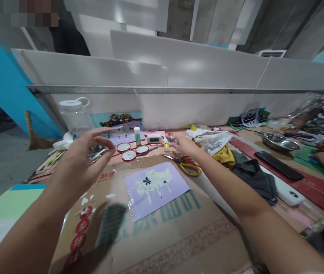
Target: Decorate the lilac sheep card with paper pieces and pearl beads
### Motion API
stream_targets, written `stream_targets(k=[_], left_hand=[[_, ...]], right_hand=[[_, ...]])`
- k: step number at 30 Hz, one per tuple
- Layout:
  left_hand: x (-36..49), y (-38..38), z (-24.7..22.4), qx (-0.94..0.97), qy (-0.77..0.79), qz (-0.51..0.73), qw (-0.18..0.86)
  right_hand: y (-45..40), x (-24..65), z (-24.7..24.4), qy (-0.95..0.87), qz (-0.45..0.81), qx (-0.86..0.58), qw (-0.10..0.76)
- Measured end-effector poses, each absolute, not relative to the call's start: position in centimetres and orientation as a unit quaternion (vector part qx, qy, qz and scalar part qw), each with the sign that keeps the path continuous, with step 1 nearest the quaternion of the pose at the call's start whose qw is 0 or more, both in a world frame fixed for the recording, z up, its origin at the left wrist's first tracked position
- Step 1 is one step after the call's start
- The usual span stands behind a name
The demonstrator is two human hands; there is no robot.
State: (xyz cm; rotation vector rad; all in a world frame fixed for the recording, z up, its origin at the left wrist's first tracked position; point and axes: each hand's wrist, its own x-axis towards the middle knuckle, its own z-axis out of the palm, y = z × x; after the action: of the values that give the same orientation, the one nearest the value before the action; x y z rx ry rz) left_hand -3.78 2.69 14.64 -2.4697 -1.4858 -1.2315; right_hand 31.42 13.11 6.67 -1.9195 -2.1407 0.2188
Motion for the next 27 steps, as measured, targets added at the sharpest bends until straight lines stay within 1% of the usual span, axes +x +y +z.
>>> stream_targets(k=[4,7,11,15,18,22,27], left_hand=[[-4.2,2.7,14.9,-0.783,-0.471,-0.406,0.02],[-4.5,2.6,15.0,-0.773,-0.468,-0.428,0.026],[-4.9,2.6,15.0,-0.749,-0.496,-0.439,0.01],[-5.0,2.9,14.8,-0.743,-0.514,-0.429,-0.009],[-4.8,3.1,14.6,-0.742,-0.523,-0.419,-0.003],[-4.6,3.1,14.5,-0.754,-0.517,-0.404,0.002],[-4.2,2.9,14.6,-0.756,-0.521,-0.397,0.015]], right_hand=[[17.6,29.5,5.7,-0.715,0.096,-0.662,0.201],[19.3,28.7,4.4,-0.706,0.131,-0.653,0.242],[19.8,29.1,3.0,-0.68,0.156,-0.647,0.309],[19.9,30.5,2.3,-0.635,0.152,-0.652,0.386],[19.8,31.2,2.0,-0.606,0.146,-0.651,0.433],[19.5,31.2,2.1,-0.6,0.129,-0.63,0.476],[19.5,31.1,2.0,-0.604,0.117,-0.608,0.502]])
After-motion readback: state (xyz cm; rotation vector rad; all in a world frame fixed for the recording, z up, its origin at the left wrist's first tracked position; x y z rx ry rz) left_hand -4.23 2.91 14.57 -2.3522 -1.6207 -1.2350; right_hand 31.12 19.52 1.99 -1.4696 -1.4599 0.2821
